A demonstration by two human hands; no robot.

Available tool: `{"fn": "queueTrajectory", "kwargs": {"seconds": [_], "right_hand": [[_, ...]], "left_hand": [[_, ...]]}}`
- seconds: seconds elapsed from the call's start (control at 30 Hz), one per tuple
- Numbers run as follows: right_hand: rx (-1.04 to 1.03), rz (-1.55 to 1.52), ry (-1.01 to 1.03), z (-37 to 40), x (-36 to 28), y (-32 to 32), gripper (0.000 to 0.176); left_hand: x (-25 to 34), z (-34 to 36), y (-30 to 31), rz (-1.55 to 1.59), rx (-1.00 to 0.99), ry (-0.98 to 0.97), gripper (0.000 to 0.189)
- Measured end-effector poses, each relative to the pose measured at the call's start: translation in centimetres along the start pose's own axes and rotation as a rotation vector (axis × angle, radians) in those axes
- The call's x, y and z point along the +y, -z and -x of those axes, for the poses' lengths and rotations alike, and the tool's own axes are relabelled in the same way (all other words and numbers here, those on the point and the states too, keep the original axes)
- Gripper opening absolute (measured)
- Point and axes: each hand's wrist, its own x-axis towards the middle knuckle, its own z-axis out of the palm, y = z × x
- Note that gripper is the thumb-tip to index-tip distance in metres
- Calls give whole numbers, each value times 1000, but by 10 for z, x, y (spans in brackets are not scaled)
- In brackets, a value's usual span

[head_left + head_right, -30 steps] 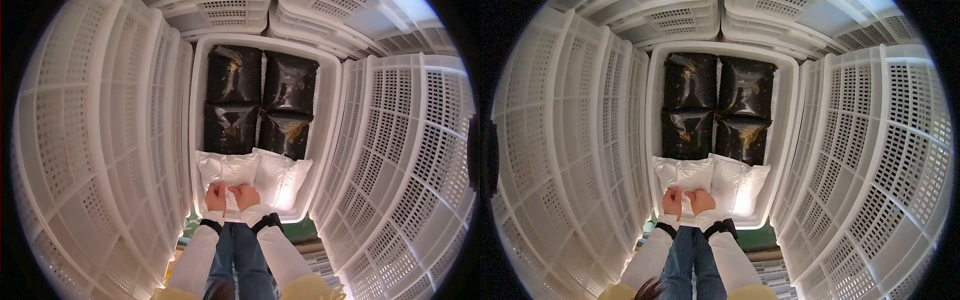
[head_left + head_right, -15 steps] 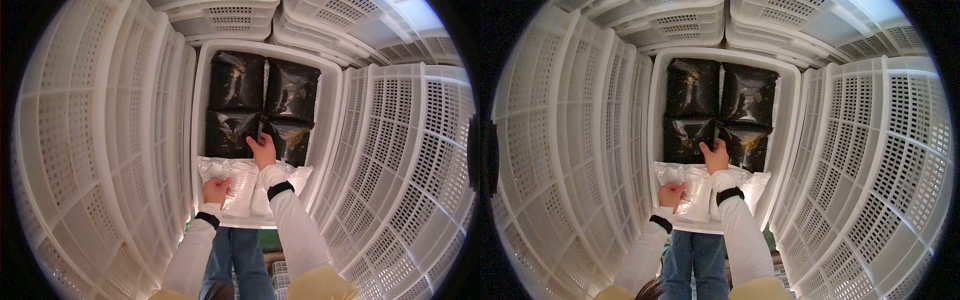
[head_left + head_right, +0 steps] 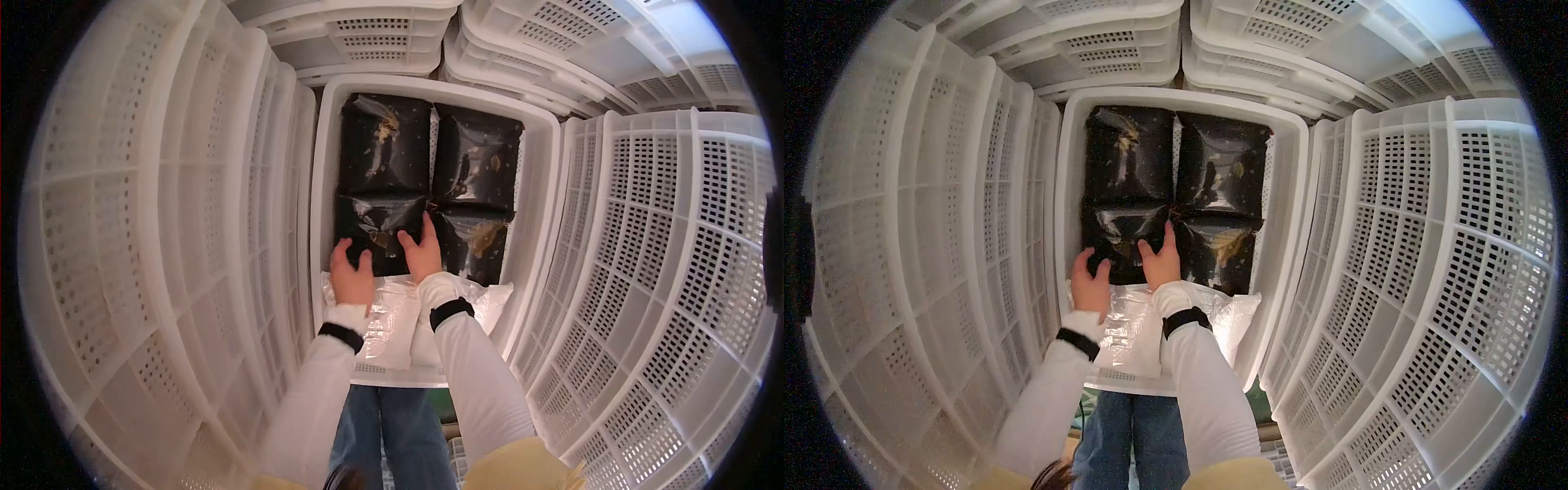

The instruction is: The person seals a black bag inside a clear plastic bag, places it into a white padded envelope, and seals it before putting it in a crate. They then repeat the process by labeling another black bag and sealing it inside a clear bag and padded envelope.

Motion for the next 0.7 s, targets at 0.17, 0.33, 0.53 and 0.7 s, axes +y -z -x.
{"fn": "queueTrajectory", "kwargs": {"seconds": [0.17, 0.33, 0.53, 0.7], "right_hand": [[47, 71, -122, -2, -28, -11, 83], [31, 261, -305, -2, -69, -5, 91], [-2, 154, -278, -13, -41, -4, 91], [-34, -10, -161, -20, -3, 0, 83]], "left_hand": [[-12, -12, -23, -211, 4, 66, 71], [5, -17, -17, -346, -9, 176, 77], [6, -11, -12, -404, -8, 159, 69], [37, -34, -17, -215, 34, -530, 34]]}}
